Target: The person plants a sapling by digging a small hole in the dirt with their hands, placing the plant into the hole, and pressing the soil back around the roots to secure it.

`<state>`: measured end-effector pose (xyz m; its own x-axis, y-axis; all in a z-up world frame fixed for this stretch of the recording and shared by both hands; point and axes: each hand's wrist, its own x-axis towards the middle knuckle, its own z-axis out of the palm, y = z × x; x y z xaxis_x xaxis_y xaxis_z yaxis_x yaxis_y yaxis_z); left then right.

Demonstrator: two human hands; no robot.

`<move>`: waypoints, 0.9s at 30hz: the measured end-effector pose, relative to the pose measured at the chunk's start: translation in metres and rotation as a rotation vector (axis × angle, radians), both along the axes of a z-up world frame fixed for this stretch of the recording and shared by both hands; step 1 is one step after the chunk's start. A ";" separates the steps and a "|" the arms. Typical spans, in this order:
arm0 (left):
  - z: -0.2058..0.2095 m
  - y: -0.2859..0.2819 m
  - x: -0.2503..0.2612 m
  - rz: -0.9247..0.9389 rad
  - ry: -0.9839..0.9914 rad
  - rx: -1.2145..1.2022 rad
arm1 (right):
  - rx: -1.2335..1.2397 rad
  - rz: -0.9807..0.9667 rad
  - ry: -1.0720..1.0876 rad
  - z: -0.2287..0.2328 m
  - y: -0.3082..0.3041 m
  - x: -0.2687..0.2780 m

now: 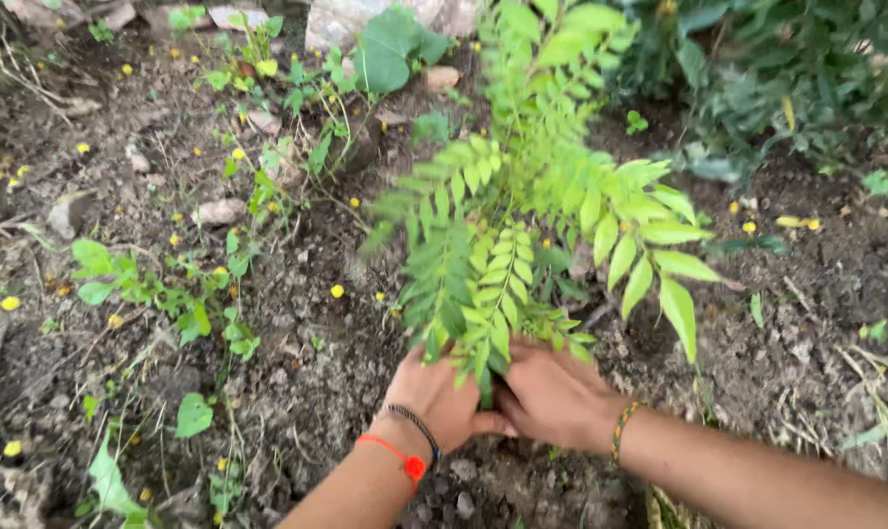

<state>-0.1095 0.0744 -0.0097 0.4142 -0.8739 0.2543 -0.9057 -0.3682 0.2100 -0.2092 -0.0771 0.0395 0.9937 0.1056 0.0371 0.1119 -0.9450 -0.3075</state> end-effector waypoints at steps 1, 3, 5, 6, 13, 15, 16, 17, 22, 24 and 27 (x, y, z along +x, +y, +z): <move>-0.001 0.003 0.002 -0.026 0.001 0.064 | 0.007 -0.001 0.008 -0.007 0.000 -0.002; -0.004 0.002 0.002 -0.055 -0.001 0.119 | -0.013 0.012 -0.069 -0.013 -0.005 -0.003; -0.009 0.001 0.003 -0.095 -0.112 -0.059 | -0.121 0.045 -0.120 -0.015 -0.006 -0.001; -0.014 0.000 0.002 -0.094 -0.108 -0.058 | -0.223 0.076 -0.157 -0.018 -0.004 -0.004; -0.004 -0.001 0.005 -0.066 -0.148 -0.183 | -0.193 -0.046 0.059 0.004 -0.004 -0.002; 0.002 0.005 0.008 -0.075 0.011 -0.115 | -0.134 -0.040 0.064 0.004 -0.014 0.001; 0.005 0.006 0.011 -0.082 0.064 -0.006 | -0.131 -0.043 0.067 0.003 -0.020 0.002; 0.008 0.007 0.014 -0.092 0.117 0.104 | -0.167 -0.036 0.016 0.002 -0.028 0.004; 0.023 0.003 0.018 -0.112 0.005 -0.100 | -0.277 0.056 -0.201 -0.007 -0.045 0.014; 0.021 0.001 0.019 -0.131 -0.003 -0.170 | -0.264 -0.004 0.066 -0.012 -0.045 0.017; 0.014 0.000 0.022 -0.124 0.079 -0.004 | -0.244 0.159 -0.207 -0.017 -0.048 0.018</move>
<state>-0.0873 0.0745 0.0046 0.3222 -0.9185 0.2290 -0.9246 -0.2535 0.2842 -0.1914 -0.1247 0.0224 0.9381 0.2889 0.1909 0.2998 -0.9535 -0.0302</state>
